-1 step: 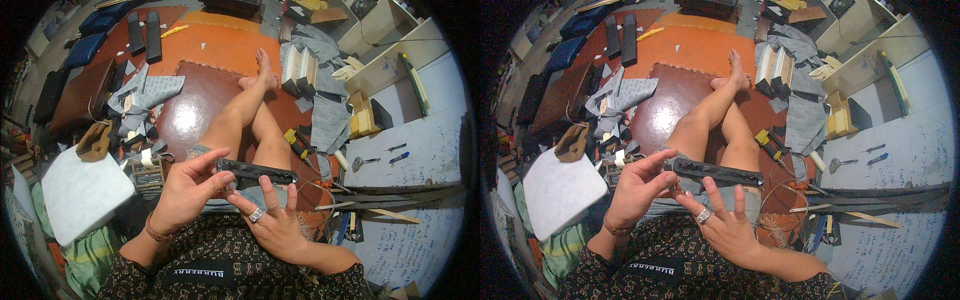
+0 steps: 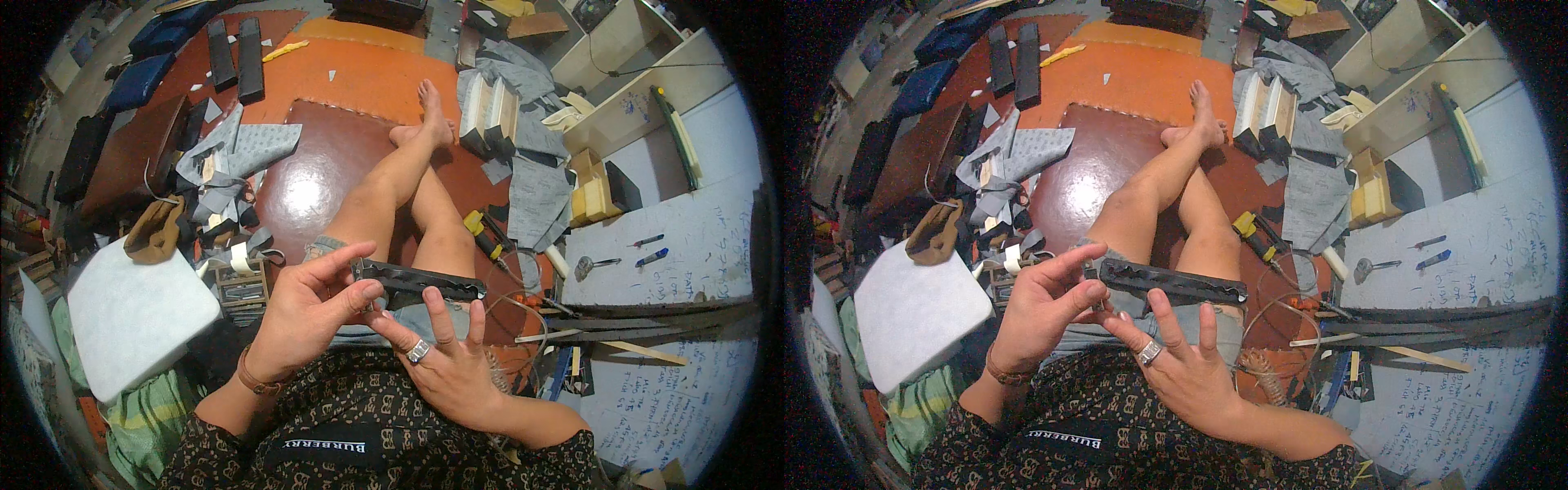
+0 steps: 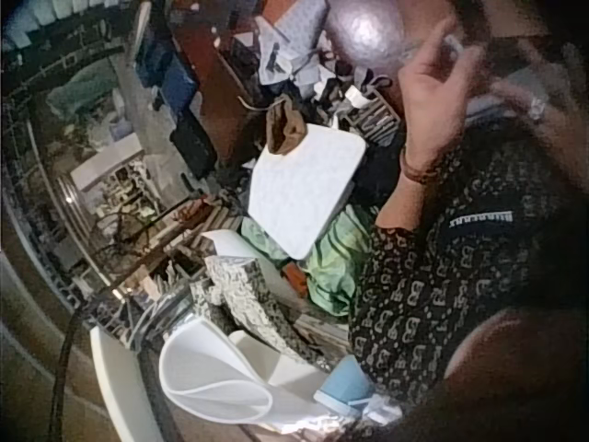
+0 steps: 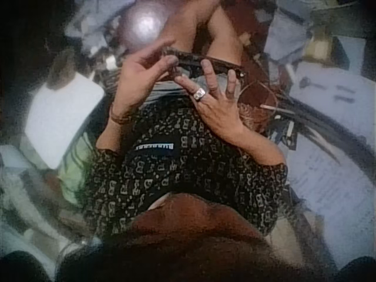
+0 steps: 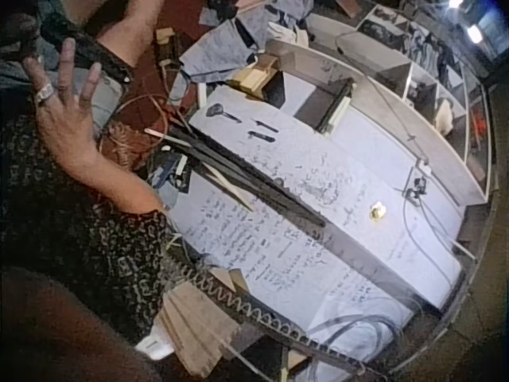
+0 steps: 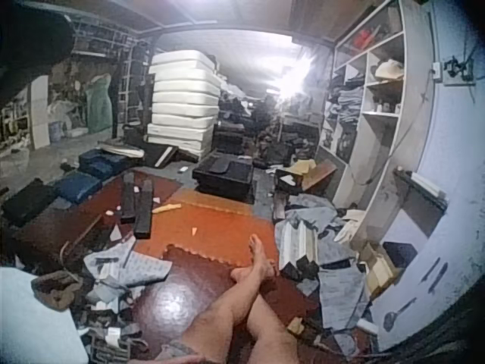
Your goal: The person uses a pneumatic staple gun to attach a black strip to a long furniture part while sitting on the floor. They then use scissors to trim the strip and a small metal tool to adjust a component on the part.
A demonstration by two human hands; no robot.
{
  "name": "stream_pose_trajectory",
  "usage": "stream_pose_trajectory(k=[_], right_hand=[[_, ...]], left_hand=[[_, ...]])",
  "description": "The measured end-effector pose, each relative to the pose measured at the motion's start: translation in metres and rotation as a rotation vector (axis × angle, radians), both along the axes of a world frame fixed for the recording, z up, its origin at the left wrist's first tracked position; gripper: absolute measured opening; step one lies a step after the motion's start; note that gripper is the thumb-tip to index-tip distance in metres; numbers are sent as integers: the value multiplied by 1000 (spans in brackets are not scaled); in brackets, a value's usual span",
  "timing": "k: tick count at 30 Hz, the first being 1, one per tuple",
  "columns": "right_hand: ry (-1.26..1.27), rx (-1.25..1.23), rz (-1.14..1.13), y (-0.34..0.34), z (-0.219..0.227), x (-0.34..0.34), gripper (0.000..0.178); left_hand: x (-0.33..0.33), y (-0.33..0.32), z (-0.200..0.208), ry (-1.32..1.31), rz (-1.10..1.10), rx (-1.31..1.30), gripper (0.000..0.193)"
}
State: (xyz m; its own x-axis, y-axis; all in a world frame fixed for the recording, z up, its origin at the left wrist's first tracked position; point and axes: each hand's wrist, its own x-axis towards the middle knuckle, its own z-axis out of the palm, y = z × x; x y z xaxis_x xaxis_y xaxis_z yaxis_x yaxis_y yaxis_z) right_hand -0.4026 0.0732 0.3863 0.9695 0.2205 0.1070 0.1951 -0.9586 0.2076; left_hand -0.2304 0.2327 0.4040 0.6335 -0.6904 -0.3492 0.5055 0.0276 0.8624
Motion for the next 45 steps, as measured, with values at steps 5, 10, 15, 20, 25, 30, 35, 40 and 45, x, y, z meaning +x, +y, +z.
stream_pose_trajectory(k=[5,10,15,20,25,30,35,40,45], right_hand=[[13,-16,3,-5,-1,5,56],[21,9,2,-5,-1,6,56],[29,18,-8,-4,1,7,57],[4,6,-20,-3,-3,7,56],[-2,-23,-15,-3,0,10,55],[-78,13,-84,3,-3,11,58],[-137,14,-120,6,1,16,58],[-169,-7,-125,7,1,18,55],[-172,-2,-111,6,4,19,54]], left_hand=[[5,-3,-3,-84,-19,7,48],[6,-3,-2,-126,-27,3,47],[7,-4,-9,-217,-28,31,46],[4,-7,-11,-221,11,24,43],[-1,-7,-12,-206,83,-7,37],[-7,-10,-16,-17,205,-142,42],[-13,-6,-15,140,266,-331,59],[-13,-5,-15,169,281,-340,57],[-14,-5,-15,166,295,-306,54]])
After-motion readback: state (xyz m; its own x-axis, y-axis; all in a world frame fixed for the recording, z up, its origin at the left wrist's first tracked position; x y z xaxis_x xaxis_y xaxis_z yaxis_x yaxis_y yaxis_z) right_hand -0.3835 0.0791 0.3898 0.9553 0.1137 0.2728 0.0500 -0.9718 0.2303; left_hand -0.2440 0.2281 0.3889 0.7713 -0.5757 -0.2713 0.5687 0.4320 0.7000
